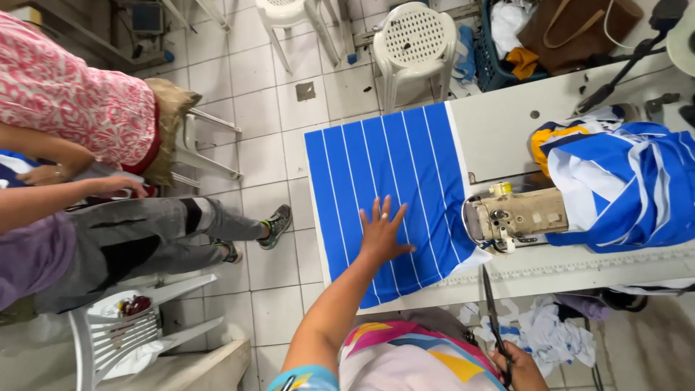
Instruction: Cutting strips of blue fabric with white stripes using scissors on a work table.
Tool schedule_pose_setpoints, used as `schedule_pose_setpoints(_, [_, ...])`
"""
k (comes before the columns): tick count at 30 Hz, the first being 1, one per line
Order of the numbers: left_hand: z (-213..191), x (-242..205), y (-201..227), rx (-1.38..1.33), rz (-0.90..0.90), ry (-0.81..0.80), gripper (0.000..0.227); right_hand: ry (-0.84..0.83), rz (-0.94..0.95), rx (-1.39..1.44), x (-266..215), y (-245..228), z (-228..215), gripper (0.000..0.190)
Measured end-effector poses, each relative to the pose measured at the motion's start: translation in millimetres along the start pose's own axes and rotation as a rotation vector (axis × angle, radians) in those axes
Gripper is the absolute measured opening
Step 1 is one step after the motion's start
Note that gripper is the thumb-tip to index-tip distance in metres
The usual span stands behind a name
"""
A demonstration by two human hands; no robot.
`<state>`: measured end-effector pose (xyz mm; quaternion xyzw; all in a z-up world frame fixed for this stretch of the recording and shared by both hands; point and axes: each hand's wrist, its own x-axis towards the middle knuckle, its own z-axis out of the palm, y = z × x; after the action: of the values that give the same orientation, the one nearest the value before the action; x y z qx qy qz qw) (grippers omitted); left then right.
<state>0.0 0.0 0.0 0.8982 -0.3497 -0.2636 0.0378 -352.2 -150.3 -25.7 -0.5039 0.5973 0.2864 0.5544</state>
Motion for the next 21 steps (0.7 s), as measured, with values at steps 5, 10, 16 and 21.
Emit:
schedule_pose_setpoints(5, [-16,60,39,0.093,0.001,-0.183,0.122,-0.064,-0.071,-0.064,9,15,-11,0.014])
schedule_pose_setpoints(10, [-22,89,45,0.14,-0.008,-0.24,0.13,-0.186,-0.154,-0.049,23,25,-19,0.022])
schedule_pose_setpoints(16, [4,51,42,0.143,0.087,-0.1,0.108,-0.171,-0.12,-0.026,-54,-71,8,0.036])
schedule_pose_setpoints(21, [100,-36,10,0.075,0.094,0.127,0.09,-0.292,-0.275,0.388,-4,-34,17,0.048])
